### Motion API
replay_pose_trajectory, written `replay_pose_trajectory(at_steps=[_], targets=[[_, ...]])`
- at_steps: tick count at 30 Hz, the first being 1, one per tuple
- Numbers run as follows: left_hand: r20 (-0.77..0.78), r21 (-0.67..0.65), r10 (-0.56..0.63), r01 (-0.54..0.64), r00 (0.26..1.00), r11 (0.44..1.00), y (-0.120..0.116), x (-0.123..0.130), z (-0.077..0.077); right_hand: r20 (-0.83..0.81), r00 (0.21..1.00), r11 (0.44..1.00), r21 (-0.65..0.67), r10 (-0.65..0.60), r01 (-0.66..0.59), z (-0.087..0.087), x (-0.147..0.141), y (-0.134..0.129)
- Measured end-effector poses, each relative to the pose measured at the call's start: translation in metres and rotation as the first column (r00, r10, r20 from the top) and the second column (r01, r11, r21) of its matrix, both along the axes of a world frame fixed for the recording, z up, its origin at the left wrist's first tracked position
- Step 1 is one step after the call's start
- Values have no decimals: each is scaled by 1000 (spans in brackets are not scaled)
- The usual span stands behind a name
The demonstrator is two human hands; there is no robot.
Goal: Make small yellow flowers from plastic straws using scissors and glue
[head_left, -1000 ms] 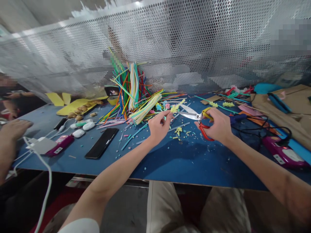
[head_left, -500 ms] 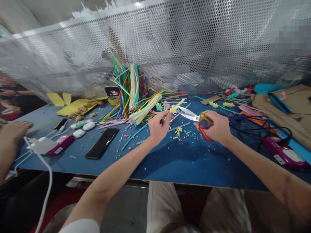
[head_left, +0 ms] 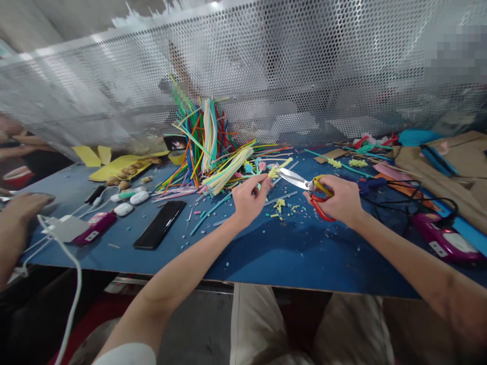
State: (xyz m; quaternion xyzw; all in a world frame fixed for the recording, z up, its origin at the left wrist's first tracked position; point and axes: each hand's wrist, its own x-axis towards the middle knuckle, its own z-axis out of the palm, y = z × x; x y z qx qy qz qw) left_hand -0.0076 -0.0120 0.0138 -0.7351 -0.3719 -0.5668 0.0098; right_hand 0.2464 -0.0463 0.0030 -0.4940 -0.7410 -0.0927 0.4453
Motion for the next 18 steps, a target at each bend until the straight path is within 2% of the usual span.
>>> replay_pose_trajectory(at_steps=[9, 18], targets=[[8, -15, 3, -3, 1000, 1000, -1, 1, 0, 36, 999, 1000, -14, -15, 16, -1, 1, 1], [7, -1, -15, 15, 1000, 1000, -1, 1, 1, 55, 997, 996, 76, -49, 45, -1, 0, 2]])
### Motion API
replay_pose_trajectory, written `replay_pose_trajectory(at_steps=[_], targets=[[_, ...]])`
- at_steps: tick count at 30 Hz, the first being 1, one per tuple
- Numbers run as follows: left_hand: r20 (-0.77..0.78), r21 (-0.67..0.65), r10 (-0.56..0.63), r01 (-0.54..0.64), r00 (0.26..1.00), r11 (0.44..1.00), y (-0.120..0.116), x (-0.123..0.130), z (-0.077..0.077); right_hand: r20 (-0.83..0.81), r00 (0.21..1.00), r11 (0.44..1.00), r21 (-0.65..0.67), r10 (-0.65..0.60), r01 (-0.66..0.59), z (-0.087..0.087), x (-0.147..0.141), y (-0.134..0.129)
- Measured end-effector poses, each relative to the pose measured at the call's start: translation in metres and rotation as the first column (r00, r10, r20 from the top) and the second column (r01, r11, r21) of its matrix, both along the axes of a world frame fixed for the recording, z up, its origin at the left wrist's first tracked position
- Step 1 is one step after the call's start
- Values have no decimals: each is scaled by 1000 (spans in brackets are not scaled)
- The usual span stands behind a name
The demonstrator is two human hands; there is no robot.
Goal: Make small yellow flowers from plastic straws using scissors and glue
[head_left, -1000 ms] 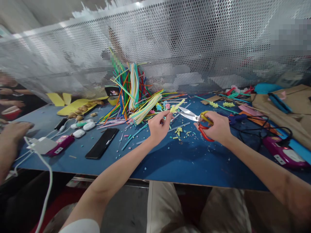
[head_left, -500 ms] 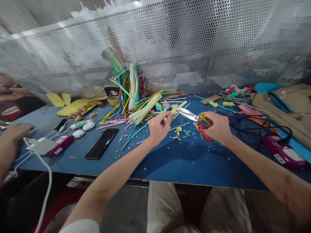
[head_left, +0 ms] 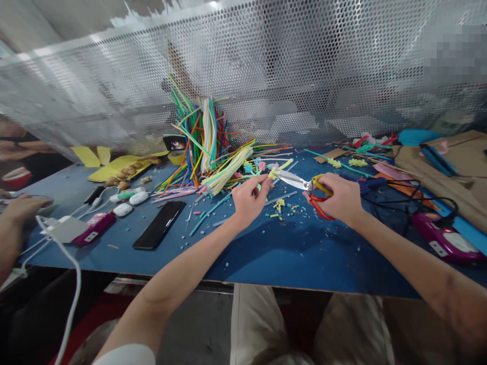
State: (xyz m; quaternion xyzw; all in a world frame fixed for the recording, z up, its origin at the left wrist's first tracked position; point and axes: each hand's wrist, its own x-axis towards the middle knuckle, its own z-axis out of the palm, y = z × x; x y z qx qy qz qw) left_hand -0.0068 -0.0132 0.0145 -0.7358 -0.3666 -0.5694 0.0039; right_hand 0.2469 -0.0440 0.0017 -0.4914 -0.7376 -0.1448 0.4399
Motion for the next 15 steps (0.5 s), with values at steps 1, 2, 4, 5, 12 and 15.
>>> replay_pose_trajectory(at_steps=[1, 2, 4, 5, 12, 15], targets=[[2, 7, -6, 6, 1000, 1000, 0, 0, 0, 2, 1000, 1000, 12, -7, 7, 0, 0, 1], [5, 11, -11, 11, 1000, 1000, 0, 0, 0, 4, 1000, 1000, 18, -10, 10, -1, 0, 1], [11, 10, -16, 16, 1000, 1000, 0, 0, 0, 6, 1000, 1000, 19, -8, 8, -1, 0, 1], [13, 6, -16, 16, 1000, 1000, 0, 0, 0, 8, 1000, 1000, 17, -4, 4, -2, 0, 2], [20, -11, -11, 11, 1000, 1000, -1, 1, 1, -10, 1000, 1000, 15, 8, -8, 0, 0, 1], [21, 1, -18, 18, 1000, 1000, 0, 1, 0, -5, 1000, 1000, 0, 8, -8, 0, 1, 1]])
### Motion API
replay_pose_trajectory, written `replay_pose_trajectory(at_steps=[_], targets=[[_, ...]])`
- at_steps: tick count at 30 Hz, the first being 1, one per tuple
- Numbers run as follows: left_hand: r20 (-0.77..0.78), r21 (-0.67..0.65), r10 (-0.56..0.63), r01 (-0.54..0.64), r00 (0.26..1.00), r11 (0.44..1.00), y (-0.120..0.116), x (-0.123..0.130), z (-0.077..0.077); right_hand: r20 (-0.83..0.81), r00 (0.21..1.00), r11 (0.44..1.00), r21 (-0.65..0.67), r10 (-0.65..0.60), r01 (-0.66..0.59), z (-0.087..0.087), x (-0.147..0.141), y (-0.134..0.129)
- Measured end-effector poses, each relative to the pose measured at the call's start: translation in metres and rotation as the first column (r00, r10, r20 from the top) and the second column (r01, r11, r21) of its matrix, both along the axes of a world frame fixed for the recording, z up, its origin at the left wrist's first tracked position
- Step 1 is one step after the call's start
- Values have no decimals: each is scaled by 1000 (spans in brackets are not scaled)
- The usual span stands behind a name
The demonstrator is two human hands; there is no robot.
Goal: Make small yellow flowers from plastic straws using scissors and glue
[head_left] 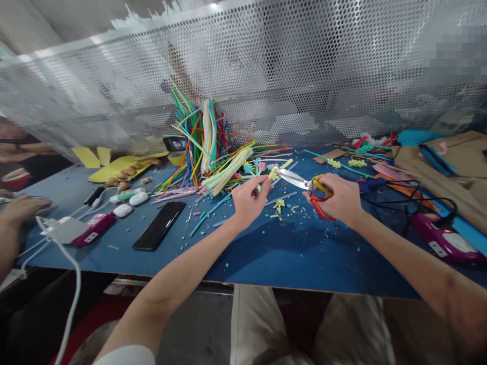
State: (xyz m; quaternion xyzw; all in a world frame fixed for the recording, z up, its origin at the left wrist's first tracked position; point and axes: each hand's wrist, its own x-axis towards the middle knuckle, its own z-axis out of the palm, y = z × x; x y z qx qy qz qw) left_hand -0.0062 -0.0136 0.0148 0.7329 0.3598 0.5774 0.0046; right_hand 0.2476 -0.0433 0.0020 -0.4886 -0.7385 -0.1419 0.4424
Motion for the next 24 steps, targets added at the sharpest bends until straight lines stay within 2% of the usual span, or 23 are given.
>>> replay_pose_trajectory(at_steps=[14, 24], targets=[[-14, 16, 3, -3, 1000, 1000, 0, 0, 0, -13, 1000, 998, -62, 11, -12, -2, 2, 0], [-6, 57, -15, 15, 1000, 998, 2, 0, -2, -2, 1000, 1000, -10, 23, -23, -1, 3, 1]])
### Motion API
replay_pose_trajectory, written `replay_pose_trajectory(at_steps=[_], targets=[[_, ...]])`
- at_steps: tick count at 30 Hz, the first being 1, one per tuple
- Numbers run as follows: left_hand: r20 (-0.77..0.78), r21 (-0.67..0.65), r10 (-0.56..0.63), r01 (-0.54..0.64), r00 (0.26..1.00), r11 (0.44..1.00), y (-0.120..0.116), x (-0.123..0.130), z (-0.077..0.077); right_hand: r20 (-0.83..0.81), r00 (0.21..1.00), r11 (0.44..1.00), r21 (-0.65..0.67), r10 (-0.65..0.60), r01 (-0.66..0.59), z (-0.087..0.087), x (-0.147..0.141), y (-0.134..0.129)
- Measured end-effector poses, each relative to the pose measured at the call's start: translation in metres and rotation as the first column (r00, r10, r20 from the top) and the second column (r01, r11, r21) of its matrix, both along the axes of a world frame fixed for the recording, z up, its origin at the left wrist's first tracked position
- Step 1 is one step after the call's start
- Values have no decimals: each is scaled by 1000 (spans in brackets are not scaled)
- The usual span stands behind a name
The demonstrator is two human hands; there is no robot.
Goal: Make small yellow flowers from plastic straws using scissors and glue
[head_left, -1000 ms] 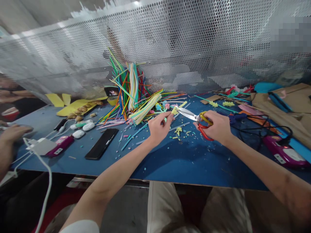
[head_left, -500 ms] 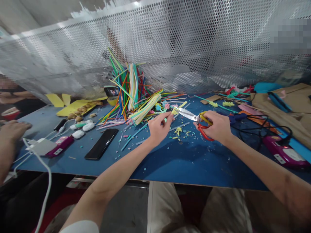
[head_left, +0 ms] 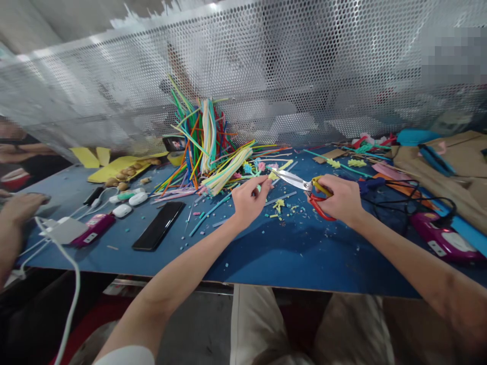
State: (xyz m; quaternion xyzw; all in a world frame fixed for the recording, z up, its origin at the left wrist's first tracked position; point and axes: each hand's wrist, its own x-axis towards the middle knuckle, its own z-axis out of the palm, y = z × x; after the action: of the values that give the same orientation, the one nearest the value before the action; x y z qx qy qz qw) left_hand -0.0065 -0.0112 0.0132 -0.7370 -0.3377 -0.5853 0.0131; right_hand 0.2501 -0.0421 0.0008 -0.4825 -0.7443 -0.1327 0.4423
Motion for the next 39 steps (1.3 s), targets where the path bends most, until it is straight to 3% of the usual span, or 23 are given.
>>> replay_pose_trajectory(at_steps=[16, 39], targets=[[-4, -28, 27, -27, 1000, 999, -2, 1, 2, 92, 988, 990, -62, -123, 129, 9, -2, -7], [-23, -77, -10, 8, 1000, 997, -3, 0, 3, 112, 985, 990, -24, -133, 137, 6, 0, -6]])
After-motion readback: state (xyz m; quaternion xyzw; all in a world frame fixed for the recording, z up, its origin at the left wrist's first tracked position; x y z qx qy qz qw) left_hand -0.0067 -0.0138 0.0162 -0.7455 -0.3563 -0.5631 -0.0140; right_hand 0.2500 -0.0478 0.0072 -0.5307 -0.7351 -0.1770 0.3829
